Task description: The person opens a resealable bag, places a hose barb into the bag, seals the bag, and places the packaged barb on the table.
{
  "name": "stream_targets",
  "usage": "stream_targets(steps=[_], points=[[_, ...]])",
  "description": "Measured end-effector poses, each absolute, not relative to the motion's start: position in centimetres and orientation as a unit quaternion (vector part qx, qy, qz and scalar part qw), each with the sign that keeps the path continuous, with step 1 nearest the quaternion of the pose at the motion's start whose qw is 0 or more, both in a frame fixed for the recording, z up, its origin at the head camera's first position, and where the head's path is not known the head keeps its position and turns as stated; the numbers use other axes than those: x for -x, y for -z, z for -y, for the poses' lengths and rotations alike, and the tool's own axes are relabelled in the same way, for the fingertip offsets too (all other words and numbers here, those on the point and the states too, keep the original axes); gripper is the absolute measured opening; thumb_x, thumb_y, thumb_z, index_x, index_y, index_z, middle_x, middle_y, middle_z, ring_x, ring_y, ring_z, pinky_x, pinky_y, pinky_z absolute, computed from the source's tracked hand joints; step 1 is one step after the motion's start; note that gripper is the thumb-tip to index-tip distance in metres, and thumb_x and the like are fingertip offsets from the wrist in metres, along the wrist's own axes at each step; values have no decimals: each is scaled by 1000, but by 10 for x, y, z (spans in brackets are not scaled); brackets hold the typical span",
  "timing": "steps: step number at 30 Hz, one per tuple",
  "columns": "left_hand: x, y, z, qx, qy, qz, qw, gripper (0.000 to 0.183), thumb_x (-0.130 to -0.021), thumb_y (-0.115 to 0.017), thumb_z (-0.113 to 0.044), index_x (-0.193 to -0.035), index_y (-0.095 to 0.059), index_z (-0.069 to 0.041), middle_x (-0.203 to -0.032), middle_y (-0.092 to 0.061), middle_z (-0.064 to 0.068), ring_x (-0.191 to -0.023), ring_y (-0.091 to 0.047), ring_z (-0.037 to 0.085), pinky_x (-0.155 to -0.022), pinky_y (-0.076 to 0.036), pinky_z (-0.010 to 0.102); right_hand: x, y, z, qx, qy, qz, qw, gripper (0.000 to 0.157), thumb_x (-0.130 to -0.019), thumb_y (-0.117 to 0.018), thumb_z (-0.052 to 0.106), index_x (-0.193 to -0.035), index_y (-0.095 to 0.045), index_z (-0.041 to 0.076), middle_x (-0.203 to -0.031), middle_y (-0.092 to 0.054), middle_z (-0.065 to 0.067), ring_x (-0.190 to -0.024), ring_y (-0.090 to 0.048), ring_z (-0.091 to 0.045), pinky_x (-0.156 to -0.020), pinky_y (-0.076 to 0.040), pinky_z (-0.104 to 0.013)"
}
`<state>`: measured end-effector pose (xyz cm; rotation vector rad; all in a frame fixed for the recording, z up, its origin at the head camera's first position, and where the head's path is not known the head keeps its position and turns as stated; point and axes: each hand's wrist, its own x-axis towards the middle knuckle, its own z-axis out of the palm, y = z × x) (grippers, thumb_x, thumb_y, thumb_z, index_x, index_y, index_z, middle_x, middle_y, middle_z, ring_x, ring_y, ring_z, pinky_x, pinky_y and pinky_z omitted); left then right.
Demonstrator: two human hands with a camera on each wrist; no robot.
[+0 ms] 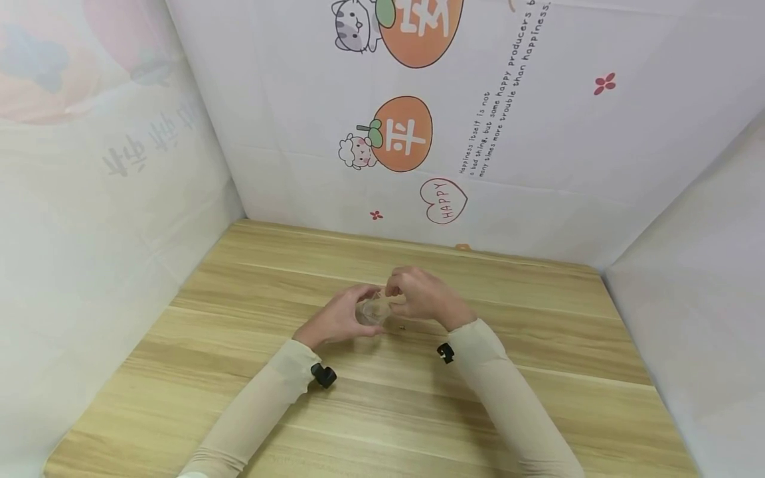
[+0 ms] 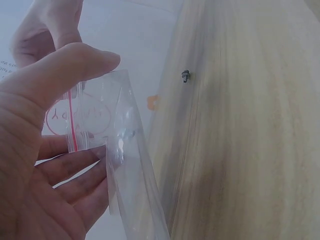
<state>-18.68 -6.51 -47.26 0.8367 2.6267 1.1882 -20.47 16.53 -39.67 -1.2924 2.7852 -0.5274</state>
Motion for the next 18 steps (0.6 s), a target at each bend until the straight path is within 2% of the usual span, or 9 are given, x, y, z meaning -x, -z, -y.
stream_targets(steps=[4, 10, 18], points=[[186, 472, 65, -279, -395, -873, 70, 84, -85, -90, -34, -153, -50, -6, -147, -61, 9, -133, -60, 25, -110, -54, 43, 203, 400, -172, 412, 170, -895, 14, 15, -87, -81, 8, -100, -78, 3, -98, -74, -9, -93, -71, -24, -82, -62, -34], [186, 472, 64, -274, -393, -875, 74, 85, -85, -90, -34, -154, -50, -7, -150, -60, 8, -137, -58, 26, -114, -51, 43, 200, 408, -179, 404, 171, -899, 12, 13, -88, -83, 10, -99, -79, 6, -97, -74, -3, -92, -71, -19, -82, -62, -32], [186, 473, 63, -277, -386, -877, 70, 85, -85, -90, -35, -155, -50, -8, -149, -61, 7, -137, -58, 25, -115, -50, 43, 197, 420, -187, 388, 191, -901, 32, 15, -88, -82, 7, -102, -78, 3, -101, -75, -9, -94, -71, -21, -85, -63, -38]])
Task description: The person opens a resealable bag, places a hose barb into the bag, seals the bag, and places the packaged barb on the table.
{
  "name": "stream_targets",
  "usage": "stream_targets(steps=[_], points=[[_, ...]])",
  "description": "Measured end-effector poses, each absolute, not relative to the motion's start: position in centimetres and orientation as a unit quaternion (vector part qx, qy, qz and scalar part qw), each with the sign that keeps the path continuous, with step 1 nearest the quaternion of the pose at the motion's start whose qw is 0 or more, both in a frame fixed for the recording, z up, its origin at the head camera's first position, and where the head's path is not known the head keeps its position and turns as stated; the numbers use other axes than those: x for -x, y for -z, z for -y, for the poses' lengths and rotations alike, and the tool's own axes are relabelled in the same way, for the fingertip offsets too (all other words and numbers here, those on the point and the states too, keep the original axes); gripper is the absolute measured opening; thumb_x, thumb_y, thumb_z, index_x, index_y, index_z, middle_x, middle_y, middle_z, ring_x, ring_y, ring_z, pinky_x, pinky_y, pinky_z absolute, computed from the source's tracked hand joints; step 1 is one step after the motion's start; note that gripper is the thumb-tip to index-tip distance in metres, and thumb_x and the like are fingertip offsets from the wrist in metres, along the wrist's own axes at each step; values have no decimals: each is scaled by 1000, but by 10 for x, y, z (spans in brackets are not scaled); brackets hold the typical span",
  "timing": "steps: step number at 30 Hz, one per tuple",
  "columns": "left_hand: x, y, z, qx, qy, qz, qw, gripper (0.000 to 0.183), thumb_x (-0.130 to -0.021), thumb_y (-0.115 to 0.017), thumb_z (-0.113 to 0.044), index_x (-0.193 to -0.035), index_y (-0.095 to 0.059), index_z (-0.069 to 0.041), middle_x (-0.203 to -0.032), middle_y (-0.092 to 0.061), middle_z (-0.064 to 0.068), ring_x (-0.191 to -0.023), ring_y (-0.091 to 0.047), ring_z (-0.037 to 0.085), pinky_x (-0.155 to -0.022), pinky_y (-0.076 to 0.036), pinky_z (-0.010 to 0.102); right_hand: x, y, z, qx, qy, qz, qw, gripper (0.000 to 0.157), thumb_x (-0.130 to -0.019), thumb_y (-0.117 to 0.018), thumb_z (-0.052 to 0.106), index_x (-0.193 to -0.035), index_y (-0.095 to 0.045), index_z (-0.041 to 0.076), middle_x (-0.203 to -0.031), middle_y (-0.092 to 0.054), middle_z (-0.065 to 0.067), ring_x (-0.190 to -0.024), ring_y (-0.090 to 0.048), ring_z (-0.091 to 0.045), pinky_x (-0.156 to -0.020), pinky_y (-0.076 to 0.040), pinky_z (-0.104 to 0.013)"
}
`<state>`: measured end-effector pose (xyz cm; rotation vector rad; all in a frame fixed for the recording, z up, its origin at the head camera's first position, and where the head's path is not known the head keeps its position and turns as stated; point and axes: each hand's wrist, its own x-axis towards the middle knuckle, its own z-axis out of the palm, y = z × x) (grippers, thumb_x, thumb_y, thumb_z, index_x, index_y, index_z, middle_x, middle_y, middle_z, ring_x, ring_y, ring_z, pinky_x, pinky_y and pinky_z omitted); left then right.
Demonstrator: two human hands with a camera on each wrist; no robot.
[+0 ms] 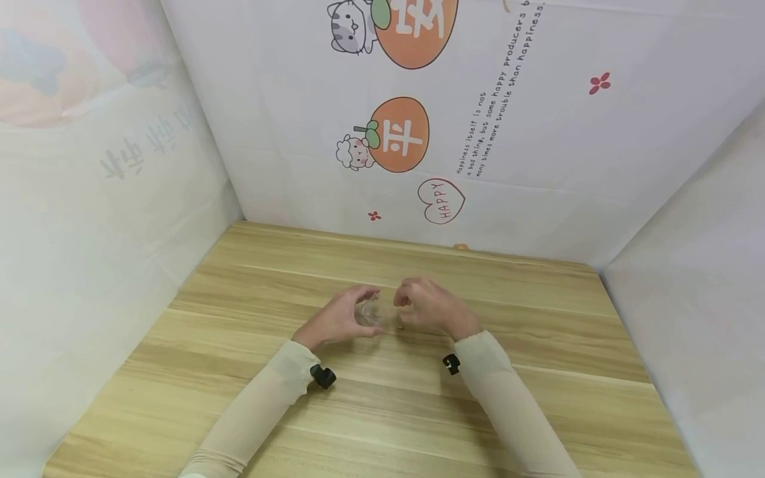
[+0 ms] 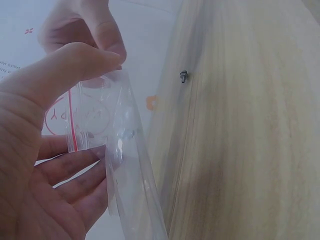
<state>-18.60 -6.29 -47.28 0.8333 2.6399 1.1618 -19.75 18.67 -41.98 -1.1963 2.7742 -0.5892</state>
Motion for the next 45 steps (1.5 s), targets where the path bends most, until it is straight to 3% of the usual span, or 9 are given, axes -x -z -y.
stream_targets(steps=[17, 24, 45], points=[[186, 475, 63, -284, -398, -870, 61, 84, -84, -91, -31, -154, -50, -8, -146, -63, 7, -135, -60, 25, -113, -52, 41, 193, 450, -192, 340, 190, -917, 88, 18, -90, -83, 17, -106, -79, 9, -106, -75, 0, -98, -71, -15, -88, -63, -35], [186, 475, 64, -282, -400, -869, 67, 85, -84, -91, -31, -154, -50, -7, -146, -63, 7, -136, -60, 25, -114, -52, 42, 192, 459, -194, 333, 188, -918, 102, 12, -91, -83, 17, -102, -79, 15, -105, -74, 3, -98, -69, -11, -90, -63, -34], [187, 475, 65, -283, -397, -870, 63, 84, -84, -90, -31, -154, -51, -7, -146, -63, 7, -135, -59, 26, -113, -52, 43, 194, 468, -198, 391, 195, -896, 76, 9, -93, -80, 7, -102, -83, 8, -99, -75, -3, -90, -70, -12, -81, -63, -26]])
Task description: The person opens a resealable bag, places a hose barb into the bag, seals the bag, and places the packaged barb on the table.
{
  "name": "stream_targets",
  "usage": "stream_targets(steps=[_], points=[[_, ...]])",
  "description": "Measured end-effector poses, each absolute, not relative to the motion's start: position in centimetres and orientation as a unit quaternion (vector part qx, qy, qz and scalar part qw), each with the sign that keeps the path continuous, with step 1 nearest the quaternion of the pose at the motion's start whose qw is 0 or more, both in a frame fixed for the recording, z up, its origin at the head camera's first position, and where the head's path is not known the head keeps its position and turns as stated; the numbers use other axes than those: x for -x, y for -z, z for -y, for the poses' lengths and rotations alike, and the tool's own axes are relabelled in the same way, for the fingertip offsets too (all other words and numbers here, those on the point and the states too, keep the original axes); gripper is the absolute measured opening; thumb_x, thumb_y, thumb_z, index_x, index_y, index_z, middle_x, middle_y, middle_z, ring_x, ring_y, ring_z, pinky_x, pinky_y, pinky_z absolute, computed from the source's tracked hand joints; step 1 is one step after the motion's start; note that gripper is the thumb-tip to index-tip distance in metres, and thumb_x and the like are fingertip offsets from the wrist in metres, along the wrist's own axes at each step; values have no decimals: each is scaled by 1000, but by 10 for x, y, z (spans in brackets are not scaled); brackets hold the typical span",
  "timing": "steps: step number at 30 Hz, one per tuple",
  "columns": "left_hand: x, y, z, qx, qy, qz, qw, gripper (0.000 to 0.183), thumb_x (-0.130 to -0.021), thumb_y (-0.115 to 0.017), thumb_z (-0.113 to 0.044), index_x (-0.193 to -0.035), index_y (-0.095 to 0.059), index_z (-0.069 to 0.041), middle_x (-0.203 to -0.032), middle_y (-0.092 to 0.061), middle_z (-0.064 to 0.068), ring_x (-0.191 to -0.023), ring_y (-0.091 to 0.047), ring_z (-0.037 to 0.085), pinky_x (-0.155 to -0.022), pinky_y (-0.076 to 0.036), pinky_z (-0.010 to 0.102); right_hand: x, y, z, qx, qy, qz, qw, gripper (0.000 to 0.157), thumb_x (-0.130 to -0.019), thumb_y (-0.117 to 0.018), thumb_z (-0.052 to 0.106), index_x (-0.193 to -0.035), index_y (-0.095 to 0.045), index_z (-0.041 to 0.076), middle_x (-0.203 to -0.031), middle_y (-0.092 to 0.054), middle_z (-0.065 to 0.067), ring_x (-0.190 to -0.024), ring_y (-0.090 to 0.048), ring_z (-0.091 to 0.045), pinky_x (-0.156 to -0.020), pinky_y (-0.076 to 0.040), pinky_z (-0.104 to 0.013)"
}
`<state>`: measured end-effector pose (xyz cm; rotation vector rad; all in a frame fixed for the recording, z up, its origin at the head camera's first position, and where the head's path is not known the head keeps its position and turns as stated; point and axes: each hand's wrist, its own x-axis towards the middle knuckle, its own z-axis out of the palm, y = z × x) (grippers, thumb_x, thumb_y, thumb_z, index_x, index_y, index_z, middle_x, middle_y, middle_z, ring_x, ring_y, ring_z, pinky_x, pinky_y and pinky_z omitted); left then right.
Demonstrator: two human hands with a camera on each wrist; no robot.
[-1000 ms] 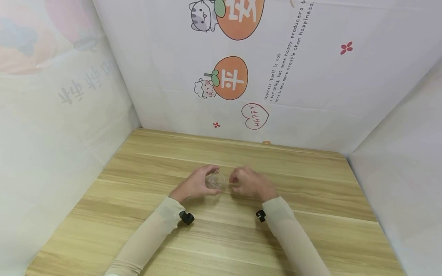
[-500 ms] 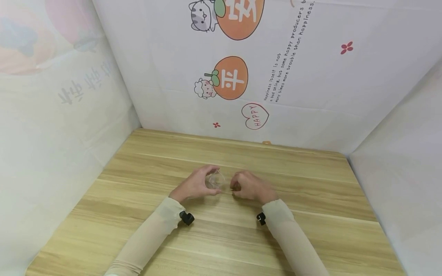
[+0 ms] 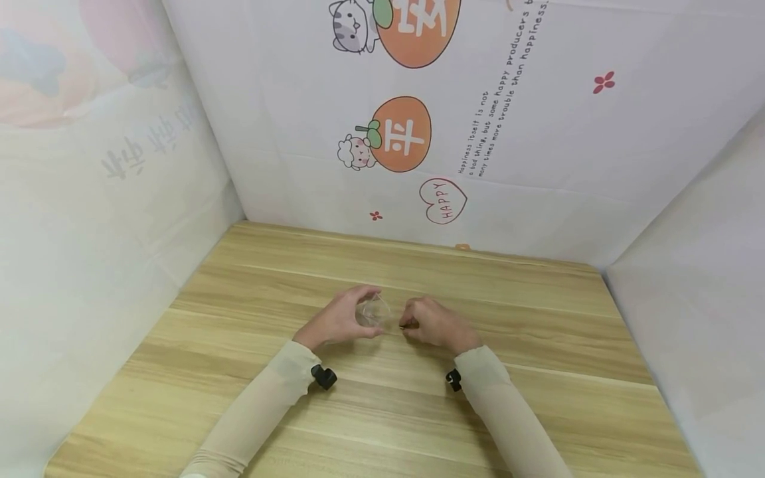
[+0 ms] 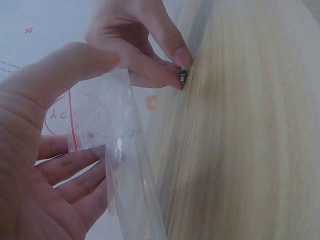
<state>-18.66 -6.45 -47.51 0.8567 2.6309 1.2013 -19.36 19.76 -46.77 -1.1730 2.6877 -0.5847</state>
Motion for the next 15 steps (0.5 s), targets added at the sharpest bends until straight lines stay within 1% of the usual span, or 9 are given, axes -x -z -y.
stream_targets(steps=[7, 15], points=[[186, 474, 63, -283, -395, -872, 61, 85, -83, -90, -33, -154, -51, -6, -146, -63, 8, -135, -60, 25, -114, -51, 43, 196, 467, -199, 412, 190, -889, 62, 9, -92, -80, 5, -100, -84, 9, -98, -76, -2, -89, -71, -11, -80, -61, -21], [186, 474, 64, -281, -399, -871, 61, 85, -83, -91, -30, -154, -50, -7, -146, -63, 8, -134, -60, 25, -112, -52, 42, 196, 468, -196, 399, 187, -895, 68, 6, -92, -81, 8, -97, -83, 11, -97, -75, 1, -88, -68, -7, -80, -61, -21]])
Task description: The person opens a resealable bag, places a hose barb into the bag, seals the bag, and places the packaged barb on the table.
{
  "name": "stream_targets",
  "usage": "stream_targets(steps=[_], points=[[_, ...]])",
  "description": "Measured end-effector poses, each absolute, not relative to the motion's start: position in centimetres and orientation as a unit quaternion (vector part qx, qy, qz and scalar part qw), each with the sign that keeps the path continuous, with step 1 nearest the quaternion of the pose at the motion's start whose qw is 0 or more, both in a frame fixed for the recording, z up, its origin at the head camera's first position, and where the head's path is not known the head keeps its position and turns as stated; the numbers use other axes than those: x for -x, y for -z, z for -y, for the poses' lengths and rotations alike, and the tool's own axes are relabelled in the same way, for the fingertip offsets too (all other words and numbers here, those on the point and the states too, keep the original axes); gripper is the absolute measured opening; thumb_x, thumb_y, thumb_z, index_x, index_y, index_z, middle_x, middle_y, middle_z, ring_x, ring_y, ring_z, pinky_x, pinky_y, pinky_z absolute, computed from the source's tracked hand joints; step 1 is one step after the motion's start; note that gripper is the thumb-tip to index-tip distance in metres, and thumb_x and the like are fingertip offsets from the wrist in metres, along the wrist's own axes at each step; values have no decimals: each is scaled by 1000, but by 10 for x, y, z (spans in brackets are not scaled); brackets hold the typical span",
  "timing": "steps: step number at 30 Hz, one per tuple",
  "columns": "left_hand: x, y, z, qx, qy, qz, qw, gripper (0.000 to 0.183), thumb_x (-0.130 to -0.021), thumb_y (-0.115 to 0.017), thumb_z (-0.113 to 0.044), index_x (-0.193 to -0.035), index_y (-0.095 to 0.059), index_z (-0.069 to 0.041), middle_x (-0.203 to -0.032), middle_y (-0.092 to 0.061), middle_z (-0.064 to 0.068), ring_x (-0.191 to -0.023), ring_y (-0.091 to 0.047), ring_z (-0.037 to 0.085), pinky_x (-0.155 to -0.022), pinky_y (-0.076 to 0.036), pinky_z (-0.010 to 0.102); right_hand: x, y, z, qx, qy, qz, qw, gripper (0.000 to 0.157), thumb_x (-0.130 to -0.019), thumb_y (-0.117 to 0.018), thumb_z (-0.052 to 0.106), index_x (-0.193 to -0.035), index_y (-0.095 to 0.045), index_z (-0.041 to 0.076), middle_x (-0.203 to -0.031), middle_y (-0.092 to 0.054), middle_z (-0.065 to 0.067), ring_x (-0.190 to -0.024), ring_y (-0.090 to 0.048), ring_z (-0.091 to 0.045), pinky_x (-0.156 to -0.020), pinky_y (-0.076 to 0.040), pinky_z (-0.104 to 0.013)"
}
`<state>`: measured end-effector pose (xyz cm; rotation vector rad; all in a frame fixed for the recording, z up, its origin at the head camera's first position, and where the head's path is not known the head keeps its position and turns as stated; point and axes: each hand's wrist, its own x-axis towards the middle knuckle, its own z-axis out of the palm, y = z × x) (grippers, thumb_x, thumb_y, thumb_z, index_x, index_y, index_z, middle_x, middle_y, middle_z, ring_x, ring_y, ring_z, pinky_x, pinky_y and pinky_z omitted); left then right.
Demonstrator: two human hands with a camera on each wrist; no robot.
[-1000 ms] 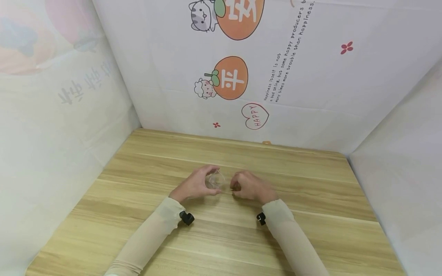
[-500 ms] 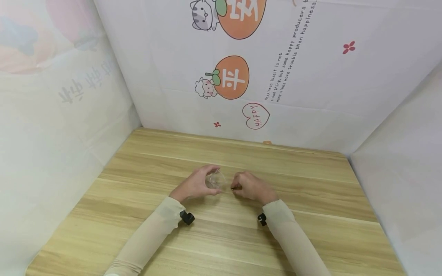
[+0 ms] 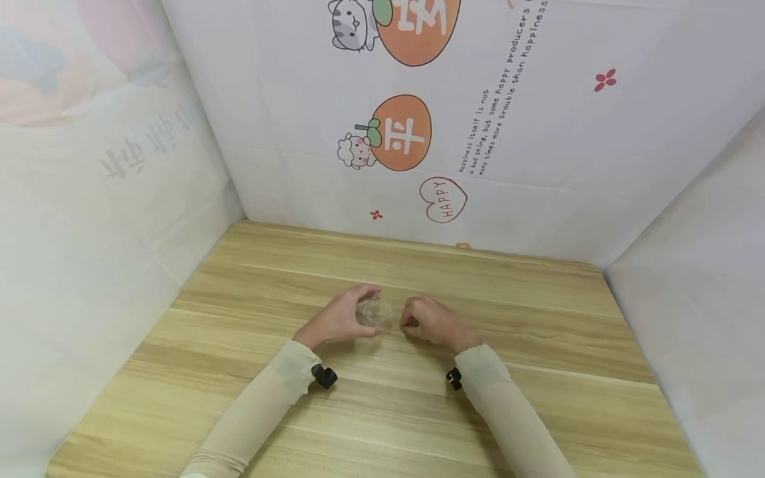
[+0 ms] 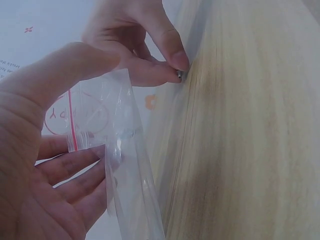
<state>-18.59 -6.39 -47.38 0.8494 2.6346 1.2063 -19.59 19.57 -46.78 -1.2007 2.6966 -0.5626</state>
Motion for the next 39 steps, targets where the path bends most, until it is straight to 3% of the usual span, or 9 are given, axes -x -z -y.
stream_targets(steps=[10, 23, 39], points=[[186, 473, 64, -281, -398, -872, 55, 84, -83, -91, -29, -153, -51, -6, -145, -64, 8, -133, -60, 26, -113, -52, 43, 196, 462, -198, 364, 208, -906, 63, 10, -87, -81, 7, -92, -77, 14, -94, -71, 6, -84, -64, -3, -75, -59, -20], [186, 473, 64, -283, -395, -872, 55, 84, -83, -91, -30, -153, -52, -6, -144, -64, 8, -133, -61, 25, -113, -52, 42, 197, 437, -197, 350, 198, -913, 60, 13, -81, -78, 8, -86, -71, 18, -90, -68, 9, -85, -64, -8, -76, -58, -24], [186, 473, 65, -284, -393, -873, 52, 83, -83, -91, -34, -152, -53, -5, -145, -64, 7, -134, -60, 26, -115, -50, 44, 201, 408, -184, 393, 167, -903, 40, 14, -82, -80, 5, -85, -70, 14, -86, -68, 1, -83, -67, -22, -73, -56, -26]])
